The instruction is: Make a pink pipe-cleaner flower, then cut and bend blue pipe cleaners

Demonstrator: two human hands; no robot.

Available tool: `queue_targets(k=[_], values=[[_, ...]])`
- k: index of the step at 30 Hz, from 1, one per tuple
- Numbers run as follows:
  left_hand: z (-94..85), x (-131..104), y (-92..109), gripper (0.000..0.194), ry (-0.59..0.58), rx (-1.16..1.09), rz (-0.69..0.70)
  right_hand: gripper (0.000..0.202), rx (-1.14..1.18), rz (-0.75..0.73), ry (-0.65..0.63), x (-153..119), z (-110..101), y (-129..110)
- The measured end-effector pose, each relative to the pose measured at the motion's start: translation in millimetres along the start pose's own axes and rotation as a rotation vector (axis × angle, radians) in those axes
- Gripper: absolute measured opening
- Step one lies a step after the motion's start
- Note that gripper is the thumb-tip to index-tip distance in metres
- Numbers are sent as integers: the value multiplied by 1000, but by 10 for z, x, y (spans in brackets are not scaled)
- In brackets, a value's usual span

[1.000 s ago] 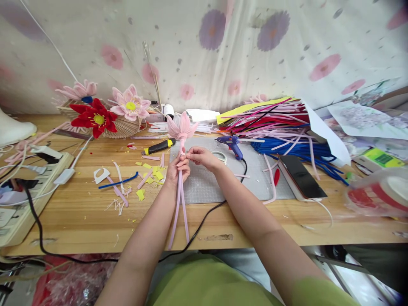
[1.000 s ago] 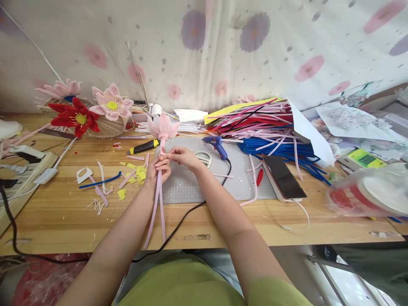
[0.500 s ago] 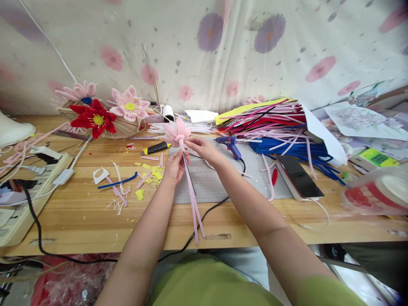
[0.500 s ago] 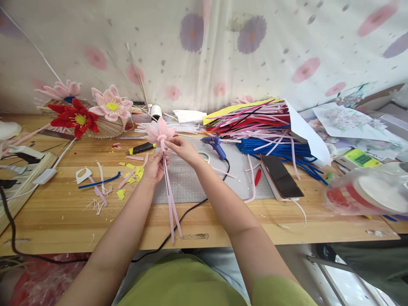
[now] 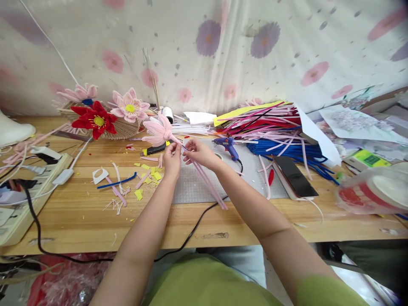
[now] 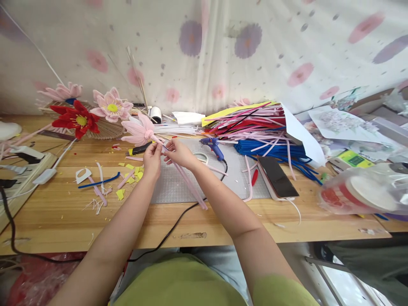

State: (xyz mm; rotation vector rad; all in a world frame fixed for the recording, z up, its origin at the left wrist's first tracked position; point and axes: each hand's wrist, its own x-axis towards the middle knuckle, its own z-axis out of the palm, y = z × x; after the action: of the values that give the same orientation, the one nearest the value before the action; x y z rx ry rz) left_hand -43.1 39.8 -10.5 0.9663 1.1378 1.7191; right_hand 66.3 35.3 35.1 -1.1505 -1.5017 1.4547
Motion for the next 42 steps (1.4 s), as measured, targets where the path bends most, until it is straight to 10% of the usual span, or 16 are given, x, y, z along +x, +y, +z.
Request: queue_targets(k=[12,21,31,42], values=[[15,84,190,15,-144,55,215,16,243,21,-184,-14,-88,-123],[-97,261,413,16,-476,360,215,18,374,174,-278,-52,-202,-184],[17,375,585,14,-416,393,362,16,136,-64,-63,-16,-119,-364],[38,321,545,11,-368,271,71,13,-416,-270,62,-25,-136,-217]])
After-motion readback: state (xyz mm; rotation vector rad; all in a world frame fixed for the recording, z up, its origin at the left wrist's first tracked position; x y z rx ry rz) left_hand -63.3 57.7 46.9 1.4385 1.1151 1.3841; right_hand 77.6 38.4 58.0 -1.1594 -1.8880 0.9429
